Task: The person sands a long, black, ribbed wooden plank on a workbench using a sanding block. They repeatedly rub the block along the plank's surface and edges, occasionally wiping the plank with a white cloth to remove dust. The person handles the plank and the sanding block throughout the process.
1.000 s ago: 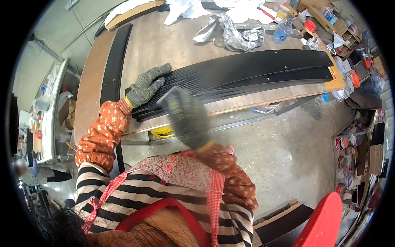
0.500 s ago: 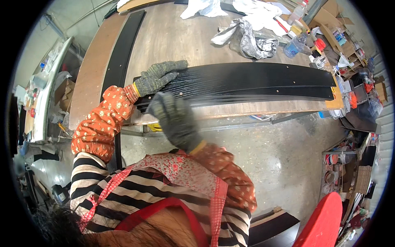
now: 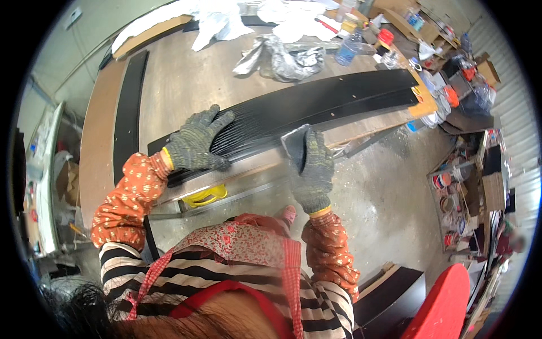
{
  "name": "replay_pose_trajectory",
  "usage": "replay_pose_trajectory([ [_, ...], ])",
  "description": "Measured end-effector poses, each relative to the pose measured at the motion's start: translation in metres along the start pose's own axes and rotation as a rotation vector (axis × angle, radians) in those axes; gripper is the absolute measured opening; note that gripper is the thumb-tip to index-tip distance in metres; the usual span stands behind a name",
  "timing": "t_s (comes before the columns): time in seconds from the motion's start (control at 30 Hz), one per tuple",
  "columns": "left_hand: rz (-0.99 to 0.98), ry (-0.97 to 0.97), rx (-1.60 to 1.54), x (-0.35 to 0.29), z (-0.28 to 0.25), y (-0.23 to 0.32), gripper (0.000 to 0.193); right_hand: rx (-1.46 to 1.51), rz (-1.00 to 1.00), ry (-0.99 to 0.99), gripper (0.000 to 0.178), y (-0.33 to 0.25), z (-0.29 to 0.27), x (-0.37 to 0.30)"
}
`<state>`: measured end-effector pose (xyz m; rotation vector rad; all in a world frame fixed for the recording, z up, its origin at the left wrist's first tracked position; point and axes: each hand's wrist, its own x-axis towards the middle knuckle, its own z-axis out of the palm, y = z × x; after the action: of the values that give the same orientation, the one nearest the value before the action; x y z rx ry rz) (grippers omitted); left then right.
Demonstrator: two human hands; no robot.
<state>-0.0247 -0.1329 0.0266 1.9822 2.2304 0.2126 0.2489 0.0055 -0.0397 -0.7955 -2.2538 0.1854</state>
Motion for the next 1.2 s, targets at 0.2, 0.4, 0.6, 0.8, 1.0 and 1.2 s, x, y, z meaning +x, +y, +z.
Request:
replay_pose_trajectory([
  [0.2, 0.003, 0.015, 0.031, 0.020, 0.010, 0.014, 0.099, 0.044, 0.127, 0.052, 0.070, 0.010, -0.002, -0.005],
  [0.4, 0.008, 0.010, 0.033, -0.014, 0.010, -0.006, 0.099, -0.094, 0.144, 0.087, 0.073, 0.035, -0.001, 0.006],
  [0.6, 0.113, 0.065, -0.011, -0.012, 0.014, -0.019, 0.099, -0.137, -0.014, 0.148, 0.055, 0.025, 0.017, 0.027],
  [0.8, 0.093, 0.074, -0.027, -0.012, 0.013, -0.017, 0.104, 0.242, -0.250, -0.064, 0.040, -0.091, 0.042, 0.017],
  [1.0, 0.117, 0.064, -0.019, -0.018, 0.014, -0.021, 0.105, 0.141, 0.211, -0.209, 0.023, 0.033, -0.031, 0.064],
  [1.2, 0.146, 0.086, 0.027, -0.012, 0.011, -0.015, 0.102, -0.370, 0.018, -0.088, 0.052, 0.102, -0.046, 0.065],
])
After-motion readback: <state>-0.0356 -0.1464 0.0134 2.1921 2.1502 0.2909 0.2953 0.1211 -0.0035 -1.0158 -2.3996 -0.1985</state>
